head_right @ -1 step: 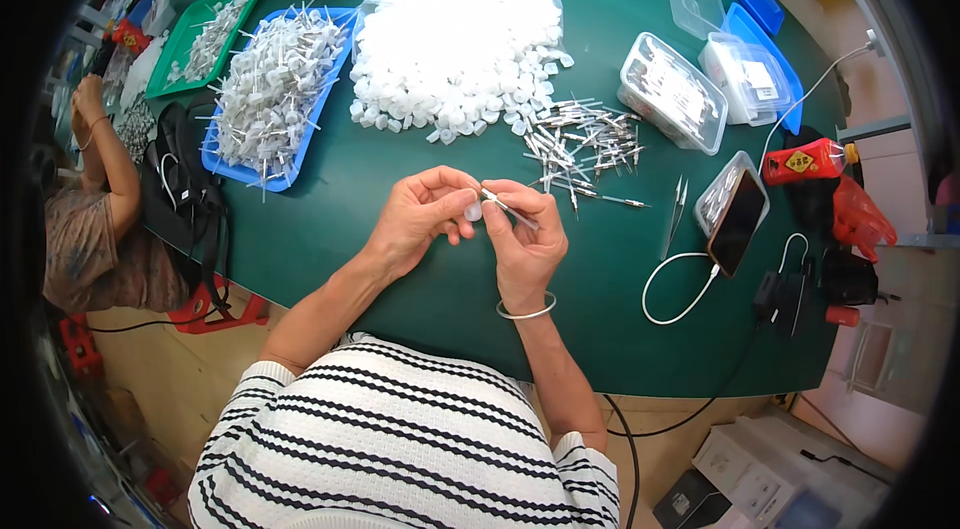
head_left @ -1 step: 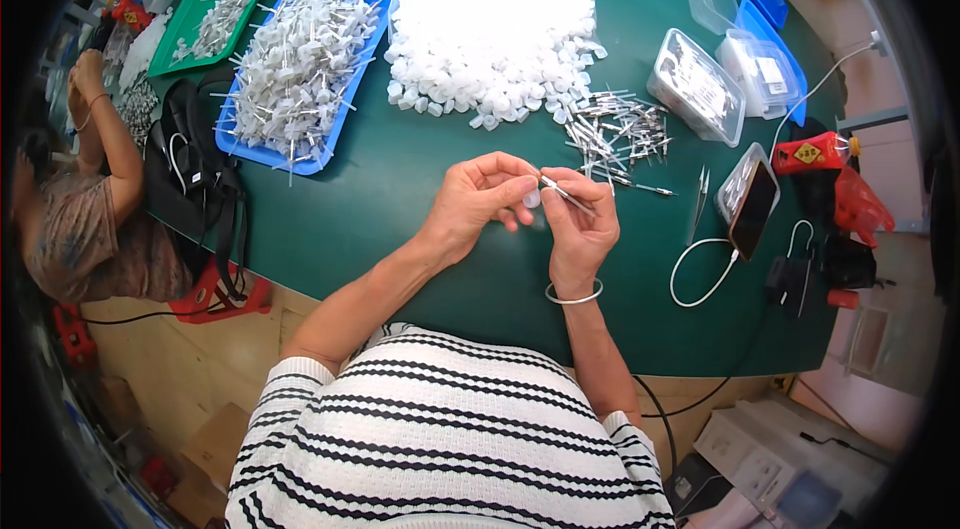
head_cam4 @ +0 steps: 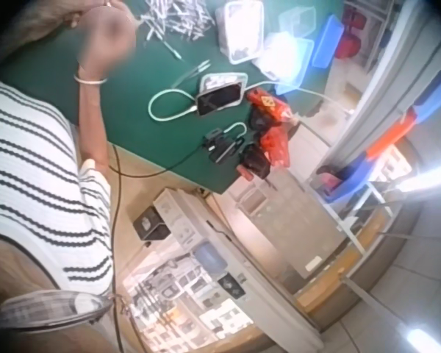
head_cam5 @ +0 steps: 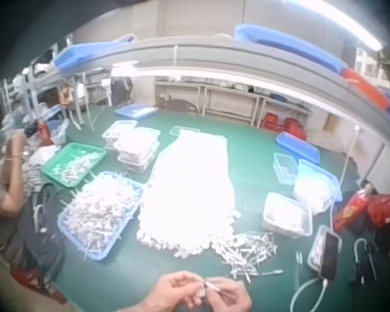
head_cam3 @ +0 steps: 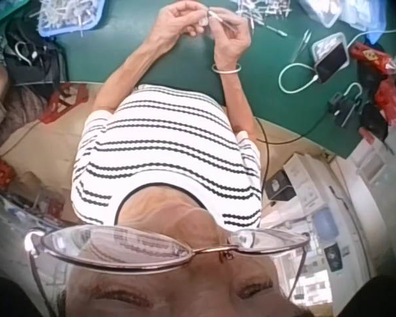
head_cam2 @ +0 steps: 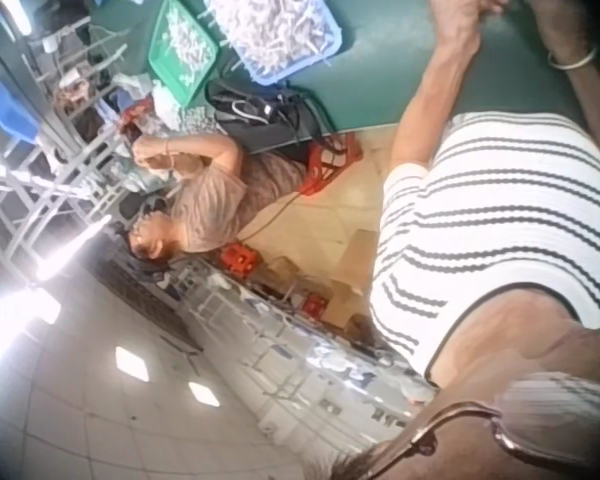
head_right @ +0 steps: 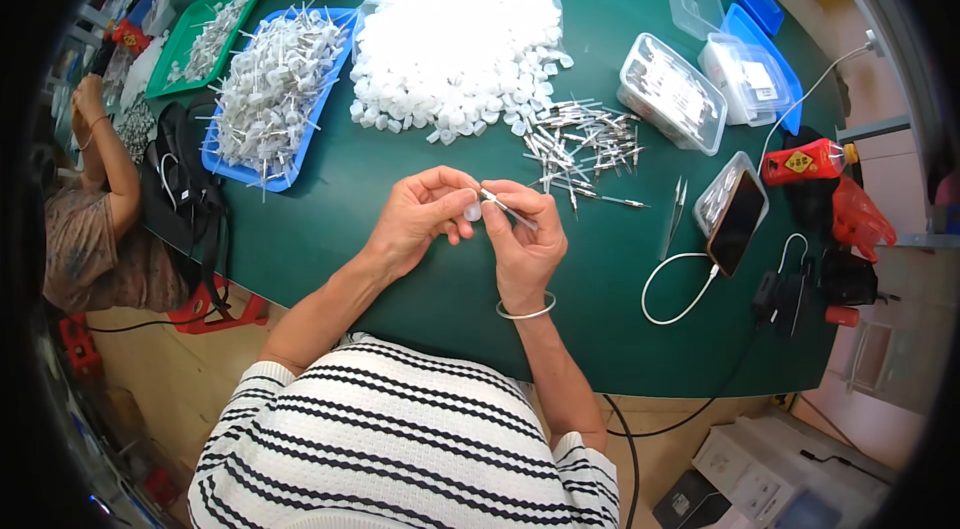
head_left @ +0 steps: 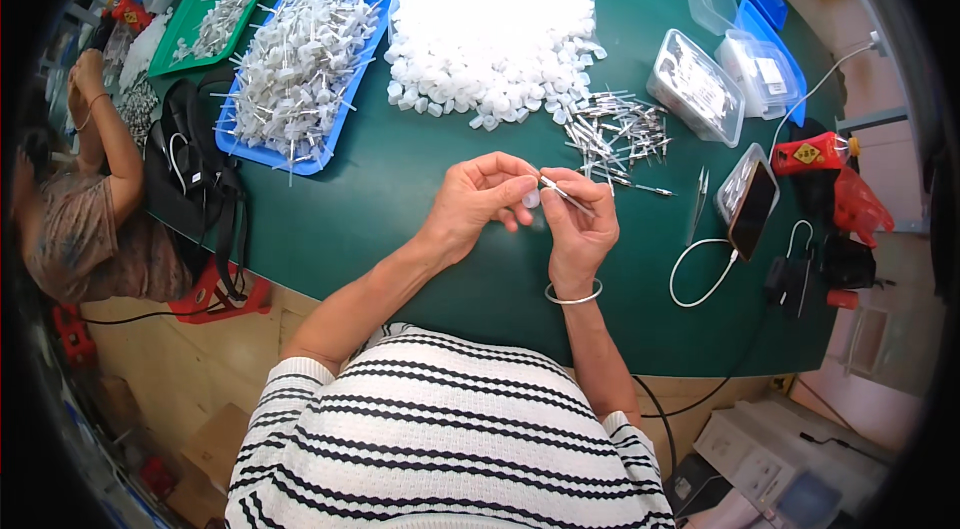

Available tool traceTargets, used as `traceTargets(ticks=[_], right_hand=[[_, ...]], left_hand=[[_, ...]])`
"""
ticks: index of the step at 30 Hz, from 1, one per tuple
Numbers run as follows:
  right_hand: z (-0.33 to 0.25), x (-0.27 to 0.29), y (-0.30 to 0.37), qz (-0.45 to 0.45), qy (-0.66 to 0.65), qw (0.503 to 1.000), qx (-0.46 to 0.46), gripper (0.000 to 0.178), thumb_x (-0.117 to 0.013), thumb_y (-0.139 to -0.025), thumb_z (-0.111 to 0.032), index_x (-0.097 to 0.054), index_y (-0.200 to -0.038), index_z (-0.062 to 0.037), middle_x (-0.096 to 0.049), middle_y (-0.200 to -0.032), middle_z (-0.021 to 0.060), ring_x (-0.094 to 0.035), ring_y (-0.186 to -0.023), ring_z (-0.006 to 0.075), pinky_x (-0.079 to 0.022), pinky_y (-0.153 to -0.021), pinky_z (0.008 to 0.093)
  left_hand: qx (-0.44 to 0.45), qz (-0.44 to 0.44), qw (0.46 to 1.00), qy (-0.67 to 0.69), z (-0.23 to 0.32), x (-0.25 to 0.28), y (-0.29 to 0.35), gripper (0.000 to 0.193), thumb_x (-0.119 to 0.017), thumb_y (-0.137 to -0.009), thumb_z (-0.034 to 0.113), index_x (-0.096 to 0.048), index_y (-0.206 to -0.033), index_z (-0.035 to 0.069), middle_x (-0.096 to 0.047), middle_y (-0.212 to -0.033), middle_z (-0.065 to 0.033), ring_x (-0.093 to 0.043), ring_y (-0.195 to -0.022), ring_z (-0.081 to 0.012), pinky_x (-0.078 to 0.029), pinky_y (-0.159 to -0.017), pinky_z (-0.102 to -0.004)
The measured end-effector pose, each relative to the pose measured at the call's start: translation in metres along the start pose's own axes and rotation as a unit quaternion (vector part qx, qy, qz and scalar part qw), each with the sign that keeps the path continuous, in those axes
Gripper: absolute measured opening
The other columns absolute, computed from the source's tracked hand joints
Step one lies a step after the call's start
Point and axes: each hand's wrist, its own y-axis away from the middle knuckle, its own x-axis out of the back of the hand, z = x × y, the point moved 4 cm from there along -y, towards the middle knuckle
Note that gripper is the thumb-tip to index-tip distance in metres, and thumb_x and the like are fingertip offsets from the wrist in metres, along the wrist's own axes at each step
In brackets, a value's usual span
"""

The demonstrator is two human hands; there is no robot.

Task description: The person sits at a green workbench and repeatedly picks up small white plastic caps and metal pins. They insert the metal pins into the white caps one by one and place the assembled units into a blue tray. The process is repetitive and involves handling small parts with precision.

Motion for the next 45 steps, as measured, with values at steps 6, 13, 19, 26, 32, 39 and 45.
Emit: traceTargets(ticks=[6,13,19,26,32,39,45], right_hand=[[-0.003,-0.002,0.001,-0.001,0.021,1.0,0.016,0.018,-0.062,-0.08,0.01,-0.055,-0.094,0.0015,-0.062,-0.104,0.0183,-0.061,-0.092,0.017,-0.05,-0.081,0.0261],[-0.004,-0.003,0.002,0.009,0.043,0.998,0.04,0.017,-0.064,-0.08,0.009,-0.056,-0.094,0.0004,-0.063,-0.103,0.0172,-0.061,-0.092,0.0162,-0.051,-0.08,0.0255],[-0.005,-0.003,0.003,0.003,0.046,0.998,0.041,0.017,-0.064,-0.08,0.008,-0.057,-0.093,-0.0003,-0.063,-0.102,0.0158,-0.061,-0.09,0.0154,-0.05,-0.079,0.0252],[-0.006,-0.004,0.003,0.005,0.058,0.998,0.039,0.017,-0.064,-0.08,0.009,-0.057,-0.092,-0.0003,-0.064,-0.102,0.0153,-0.062,-0.09,0.0153,-0.05,-0.078,0.0248],[-0.007,-0.005,0.004,-0.016,0.072,0.996,0.043,0.017,-0.065,-0.079,0.009,-0.057,-0.09,-0.0004,-0.065,-0.1,0.0149,-0.062,-0.089,0.0158,-0.05,-0.077,0.0258],[-0.012,-0.01,0.005,-0.061,0.139,0.985,0.08,0.017,-0.066,-0.077,0.008,-0.056,-0.087,-0.0023,-0.067,-0.096,0.0135,-0.064,-0.084,0.0172,-0.051,-0.072,0.0256],[-0.01,-0.01,0.005,-0.087,0.111,0.989,0.046,0.017,-0.065,-0.077,0.009,-0.056,-0.088,-0.0014,-0.066,-0.098,0.014,-0.063,-0.086,0.016,-0.05,-0.074,0.0248]], left_hand=[[-0.002,0.001,1.0,0.029,-0.002,-0.001,0.002,0.013,-0.063,-0.088,0.013,-0.06,-0.095,0.003,-0.064,-0.079,-0.005,-0.062,-0.062,-0.0094,-0.051,-0.055,-0.0198],[-0.002,0.022,0.998,0.065,-0.005,-0.004,0.005,0.013,-0.063,-0.088,0.013,-0.06,-0.094,0.002,-0.064,-0.078,-0.005,-0.062,-0.062,-0.0098,-0.052,-0.056,-0.0204],[-0.004,0.02,0.999,0.049,-0.003,-0.004,0.006,0.012,-0.062,-0.089,0.013,-0.06,-0.093,0.002,-0.064,-0.079,-0.0054,-0.062,-0.063,-0.0101,-0.052,-0.057,-0.02],[-0.003,0.029,0.998,0.055,-0.004,-0.004,0.006,0.011,-0.061,-0.089,0.013,-0.06,-0.093,0.003,-0.064,-0.079,-0.0057,-0.062,-0.063,-0.0101,-0.052,-0.056,-0.0203],[0.015,0.012,1.0,0.004,0.007,0.01,0.004,0.013,-0.059,-0.091,0.014,-0.061,-0.096,0.002,-0.064,-0.079,-0.0052,-0.061,-0.062,-0.0096,-0.052,-0.055,-0.0199],[0.093,-0.078,0.979,-0.163,0.039,0.018,-0.005,0.019,-0.064,-0.087,0.019,-0.062,-0.09,0.001,-0.062,-0.072,-0.004,-0.059,-0.054,-0.0082,-0.05,-0.049,-0.018],[0.136,-0.11,0.968,-0.182,0.043,0.021,-0.008,0.02,-0.066,-0.086,0.022,-0.062,-0.084,0.002,-0.061,-0.068,-0.0031,-0.058,-0.051,-0.0071,-0.048,-0.047,-0.017]])
